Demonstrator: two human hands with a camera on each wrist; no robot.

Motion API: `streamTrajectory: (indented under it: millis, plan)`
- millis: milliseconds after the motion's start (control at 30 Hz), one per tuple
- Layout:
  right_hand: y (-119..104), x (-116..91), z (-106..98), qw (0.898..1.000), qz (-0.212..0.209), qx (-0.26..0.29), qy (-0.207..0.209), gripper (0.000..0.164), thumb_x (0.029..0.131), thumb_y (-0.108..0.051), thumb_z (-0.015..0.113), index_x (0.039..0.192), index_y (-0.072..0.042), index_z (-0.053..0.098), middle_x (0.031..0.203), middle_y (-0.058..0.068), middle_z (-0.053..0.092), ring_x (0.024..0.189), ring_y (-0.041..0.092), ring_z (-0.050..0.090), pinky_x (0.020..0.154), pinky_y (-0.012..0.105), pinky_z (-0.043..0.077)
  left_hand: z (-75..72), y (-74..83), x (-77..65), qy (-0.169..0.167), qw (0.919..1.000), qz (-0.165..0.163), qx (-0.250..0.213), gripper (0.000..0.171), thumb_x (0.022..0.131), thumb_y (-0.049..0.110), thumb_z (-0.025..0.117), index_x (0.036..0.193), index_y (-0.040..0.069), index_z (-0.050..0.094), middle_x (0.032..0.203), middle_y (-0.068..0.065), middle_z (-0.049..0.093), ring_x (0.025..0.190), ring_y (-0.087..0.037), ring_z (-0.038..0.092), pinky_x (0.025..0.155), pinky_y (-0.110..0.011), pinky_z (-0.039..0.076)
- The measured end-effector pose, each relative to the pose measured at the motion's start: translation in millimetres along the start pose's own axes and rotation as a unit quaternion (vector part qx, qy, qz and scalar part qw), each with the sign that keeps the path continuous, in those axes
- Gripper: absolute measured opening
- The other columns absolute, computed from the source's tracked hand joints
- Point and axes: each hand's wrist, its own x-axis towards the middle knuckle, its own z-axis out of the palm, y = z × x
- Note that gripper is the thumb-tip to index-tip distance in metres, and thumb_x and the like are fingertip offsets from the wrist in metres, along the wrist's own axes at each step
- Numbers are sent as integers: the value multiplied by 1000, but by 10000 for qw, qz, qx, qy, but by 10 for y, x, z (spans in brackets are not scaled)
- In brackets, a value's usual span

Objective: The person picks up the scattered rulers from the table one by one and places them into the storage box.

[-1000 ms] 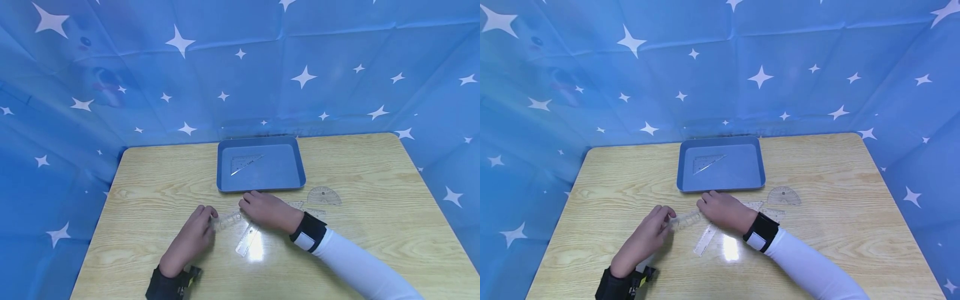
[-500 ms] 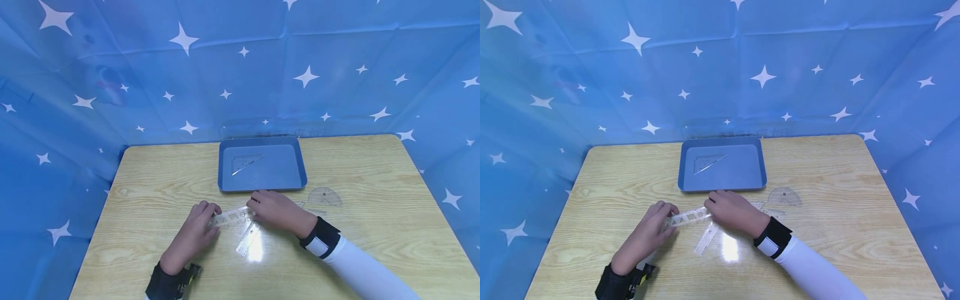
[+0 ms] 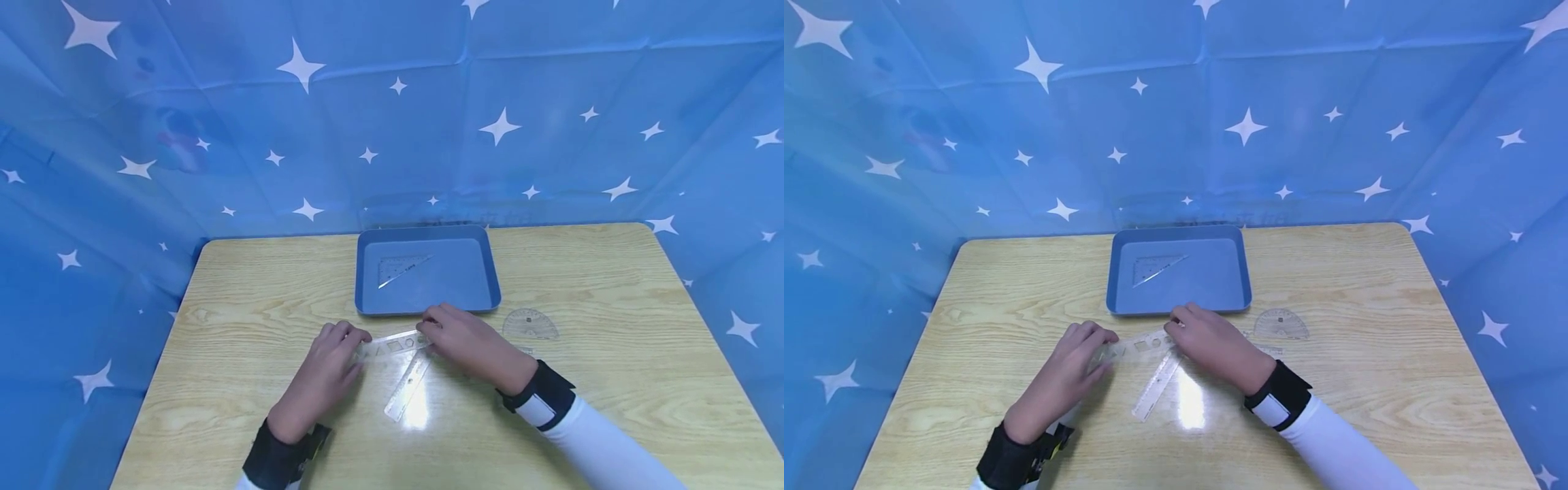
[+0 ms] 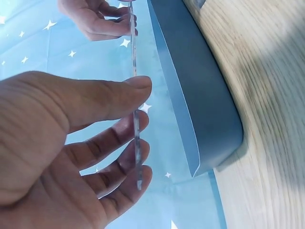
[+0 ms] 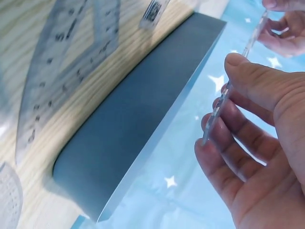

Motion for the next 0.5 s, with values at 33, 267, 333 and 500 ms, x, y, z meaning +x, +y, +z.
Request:
streamTrajectory:
  millis: [33,267,333,500]
  plan:
    - [6,-4,-14,10000,27,2,6,29,86,-22,73,111,-9,67,105,4,61,96,17,58,81,27,52,-8,8,20,-10,10000,22,29,43,72,3,79,111,15,63,99,1,58,92,-19,49,83,-34,42]
    - [91,-30,-98,9995,253,-100,141,32,83,-19,76,112,-9,67,104,3,60,93,17,57,77,26,52,-43,40,198,153,9989,339,288,41,74,0,75,112,13,65,99,-1,59,88,-20,48,79,-32,40]
    - [127,-37,-111,9993,284,-177,186,32,82,-20,77,111,-10,67,103,3,60,92,17,57,76,26,52,-48,48,255,266,9977,495,380,41,74,0,76,112,12,66,98,-2,59,87,-20,48,78,-31,40]
    - [222,-41,-128,9985,229,-358,334,31,81,-18,77,109,-10,67,100,3,59,88,18,56,73,27,51,-51,56,372,422,9947,831,444,40,74,1,78,112,10,67,97,-3,60,84,-21,49,73,-31,41]
